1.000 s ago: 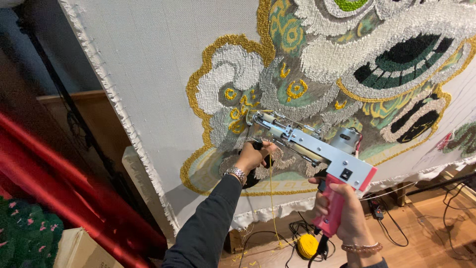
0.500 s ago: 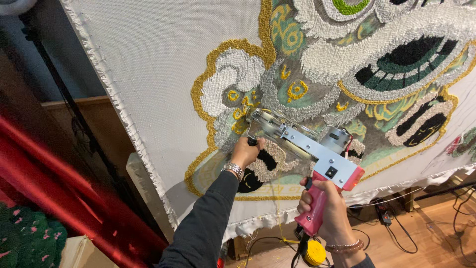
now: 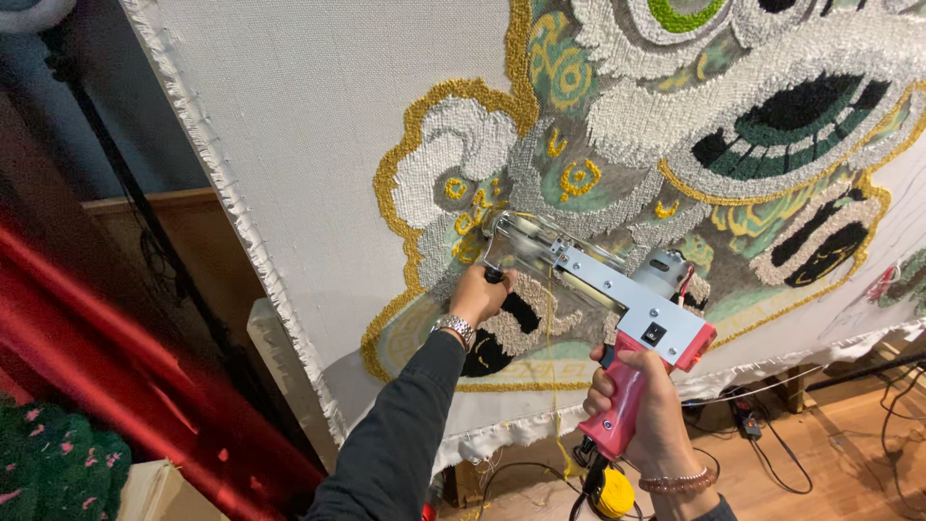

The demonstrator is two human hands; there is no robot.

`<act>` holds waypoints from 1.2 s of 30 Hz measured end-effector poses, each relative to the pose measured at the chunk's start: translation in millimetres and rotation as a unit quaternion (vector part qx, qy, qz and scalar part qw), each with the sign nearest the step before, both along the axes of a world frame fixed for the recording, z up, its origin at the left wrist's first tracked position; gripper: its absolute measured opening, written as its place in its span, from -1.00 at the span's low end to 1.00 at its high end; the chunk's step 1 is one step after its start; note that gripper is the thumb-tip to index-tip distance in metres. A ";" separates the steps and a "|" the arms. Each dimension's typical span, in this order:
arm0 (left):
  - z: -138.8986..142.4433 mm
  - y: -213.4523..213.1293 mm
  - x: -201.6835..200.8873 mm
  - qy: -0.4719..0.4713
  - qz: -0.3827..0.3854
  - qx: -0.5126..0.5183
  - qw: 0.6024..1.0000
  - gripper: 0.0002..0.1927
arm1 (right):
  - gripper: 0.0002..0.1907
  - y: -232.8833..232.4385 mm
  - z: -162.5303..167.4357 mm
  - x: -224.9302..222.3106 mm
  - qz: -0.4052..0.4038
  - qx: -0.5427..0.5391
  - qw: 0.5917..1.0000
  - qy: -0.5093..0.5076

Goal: The person uses a tufting gun to apply yellow yarn into a stretched canvas, forming a decorative design. They guide the tool along the pattern and occasionally adjust the yarn with their hand.

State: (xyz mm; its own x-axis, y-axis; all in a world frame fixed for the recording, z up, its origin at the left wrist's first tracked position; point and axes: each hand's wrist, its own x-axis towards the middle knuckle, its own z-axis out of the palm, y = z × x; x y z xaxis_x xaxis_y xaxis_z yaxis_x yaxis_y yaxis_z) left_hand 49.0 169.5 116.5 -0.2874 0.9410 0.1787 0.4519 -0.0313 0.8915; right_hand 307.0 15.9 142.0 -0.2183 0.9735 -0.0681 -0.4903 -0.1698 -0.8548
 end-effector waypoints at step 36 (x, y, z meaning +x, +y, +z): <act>-10.0 -30.6 76.5 -0.168 -0.204 0.006 0.964 -0.63 | -0.35 11.2 -31.5 127.4 0.033 0.085 0.995 -0.039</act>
